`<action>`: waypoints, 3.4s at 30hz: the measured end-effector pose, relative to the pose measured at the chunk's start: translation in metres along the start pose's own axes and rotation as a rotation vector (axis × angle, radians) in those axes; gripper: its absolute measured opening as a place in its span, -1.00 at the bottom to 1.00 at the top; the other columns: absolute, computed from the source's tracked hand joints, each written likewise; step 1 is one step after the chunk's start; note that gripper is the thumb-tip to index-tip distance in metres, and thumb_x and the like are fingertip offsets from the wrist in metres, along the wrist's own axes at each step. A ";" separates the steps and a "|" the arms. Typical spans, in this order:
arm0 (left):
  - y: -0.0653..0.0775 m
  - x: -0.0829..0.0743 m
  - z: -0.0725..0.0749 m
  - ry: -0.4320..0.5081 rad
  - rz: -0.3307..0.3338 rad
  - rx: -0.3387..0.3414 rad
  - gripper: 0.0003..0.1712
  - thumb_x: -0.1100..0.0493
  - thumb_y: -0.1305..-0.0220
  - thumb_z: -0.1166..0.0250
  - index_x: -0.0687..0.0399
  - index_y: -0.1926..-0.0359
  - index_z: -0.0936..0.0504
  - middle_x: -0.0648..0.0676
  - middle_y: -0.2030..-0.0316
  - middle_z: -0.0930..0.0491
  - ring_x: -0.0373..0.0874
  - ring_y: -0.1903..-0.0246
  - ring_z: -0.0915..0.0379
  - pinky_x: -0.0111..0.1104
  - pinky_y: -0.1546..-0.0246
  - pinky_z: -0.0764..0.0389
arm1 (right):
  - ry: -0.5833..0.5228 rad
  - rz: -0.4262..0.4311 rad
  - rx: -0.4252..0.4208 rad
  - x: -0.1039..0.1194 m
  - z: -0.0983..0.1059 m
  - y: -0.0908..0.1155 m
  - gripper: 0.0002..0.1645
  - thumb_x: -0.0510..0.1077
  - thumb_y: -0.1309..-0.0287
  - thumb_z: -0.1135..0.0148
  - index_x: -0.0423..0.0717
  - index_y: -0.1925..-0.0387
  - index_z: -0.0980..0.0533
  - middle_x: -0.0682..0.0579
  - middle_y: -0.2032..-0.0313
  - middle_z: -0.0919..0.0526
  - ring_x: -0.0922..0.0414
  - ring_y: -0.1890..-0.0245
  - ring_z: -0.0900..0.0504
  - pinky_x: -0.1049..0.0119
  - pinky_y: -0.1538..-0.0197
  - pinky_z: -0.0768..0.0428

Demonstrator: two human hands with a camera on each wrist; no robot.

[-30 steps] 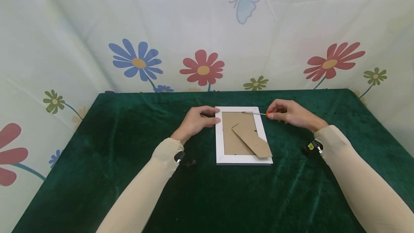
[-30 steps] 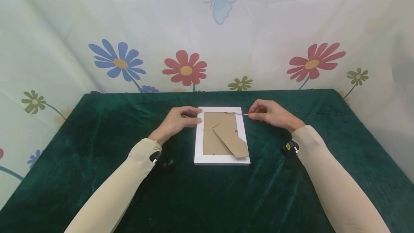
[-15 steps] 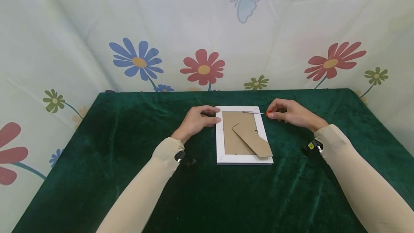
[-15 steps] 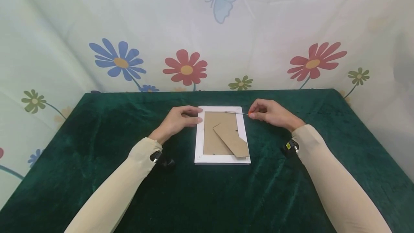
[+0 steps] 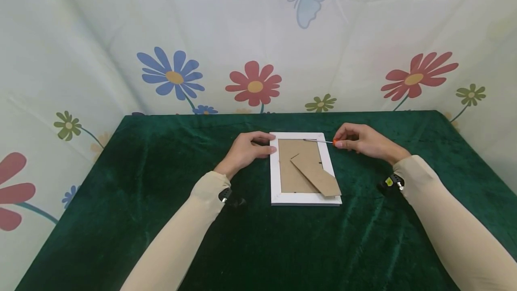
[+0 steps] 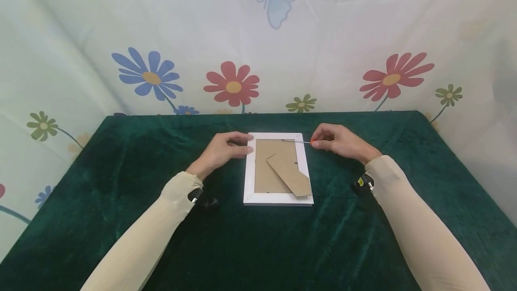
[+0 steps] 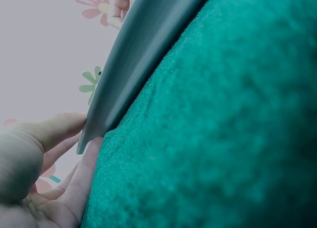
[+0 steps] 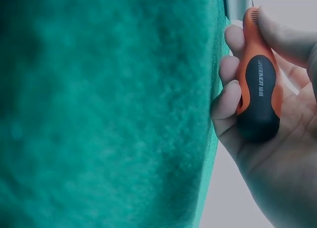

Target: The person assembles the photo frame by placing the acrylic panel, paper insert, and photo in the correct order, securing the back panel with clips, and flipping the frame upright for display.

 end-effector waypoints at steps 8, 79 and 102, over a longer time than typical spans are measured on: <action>-0.001 -0.001 -0.001 0.011 -0.015 0.003 -0.53 0.09 -0.35 -0.54 -0.04 -0.25 -0.73 0.04 -0.07 -0.68 -0.04 0.10 -0.70 -0.23 -0.10 -0.71 | 0.011 0.001 0.011 -0.002 -0.001 -0.001 -0.72 -0.02 -0.51 -0.32 -0.06 -0.10 -0.58 -0.05 0.13 -0.64 -0.05 0.15 -0.54 0.17 0.18 -0.59; -0.001 -0.002 0.001 0.009 0.000 -0.002 -0.52 0.08 -0.34 -0.54 -0.07 -0.26 -0.72 0.02 -0.06 -0.68 -0.06 0.10 -0.70 -0.25 -0.10 -0.71 | 0.239 0.055 0.096 0.035 0.000 -0.010 -0.82 -0.25 -0.42 -0.37 -0.06 0.27 -0.50 -0.01 0.32 -0.55 0.00 0.24 -0.51 0.07 0.16 -0.49; 0.002 -0.001 -0.003 0.029 -0.014 0.019 -0.51 0.13 -0.35 -0.54 0.01 -0.27 -0.72 0.09 -0.08 -0.68 -0.01 0.10 -0.68 -0.24 -0.07 -0.72 | 0.155 0.057 0.013 0.024 -0.004 0.004 -0.88 -0.23 -0.42 -0.39 -0.04 0.16 -0.56 -0.01 0.21 -0.65 -0.04 0.18 -0.56 0.03 0.03 -0.60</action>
Point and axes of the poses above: each hand's wrist, its own y-axis away from the middle knuckle, its own z-axis out of the back of the hand, x = y × z, the point moved 9 cm from there along -y, towards the middle knuckle
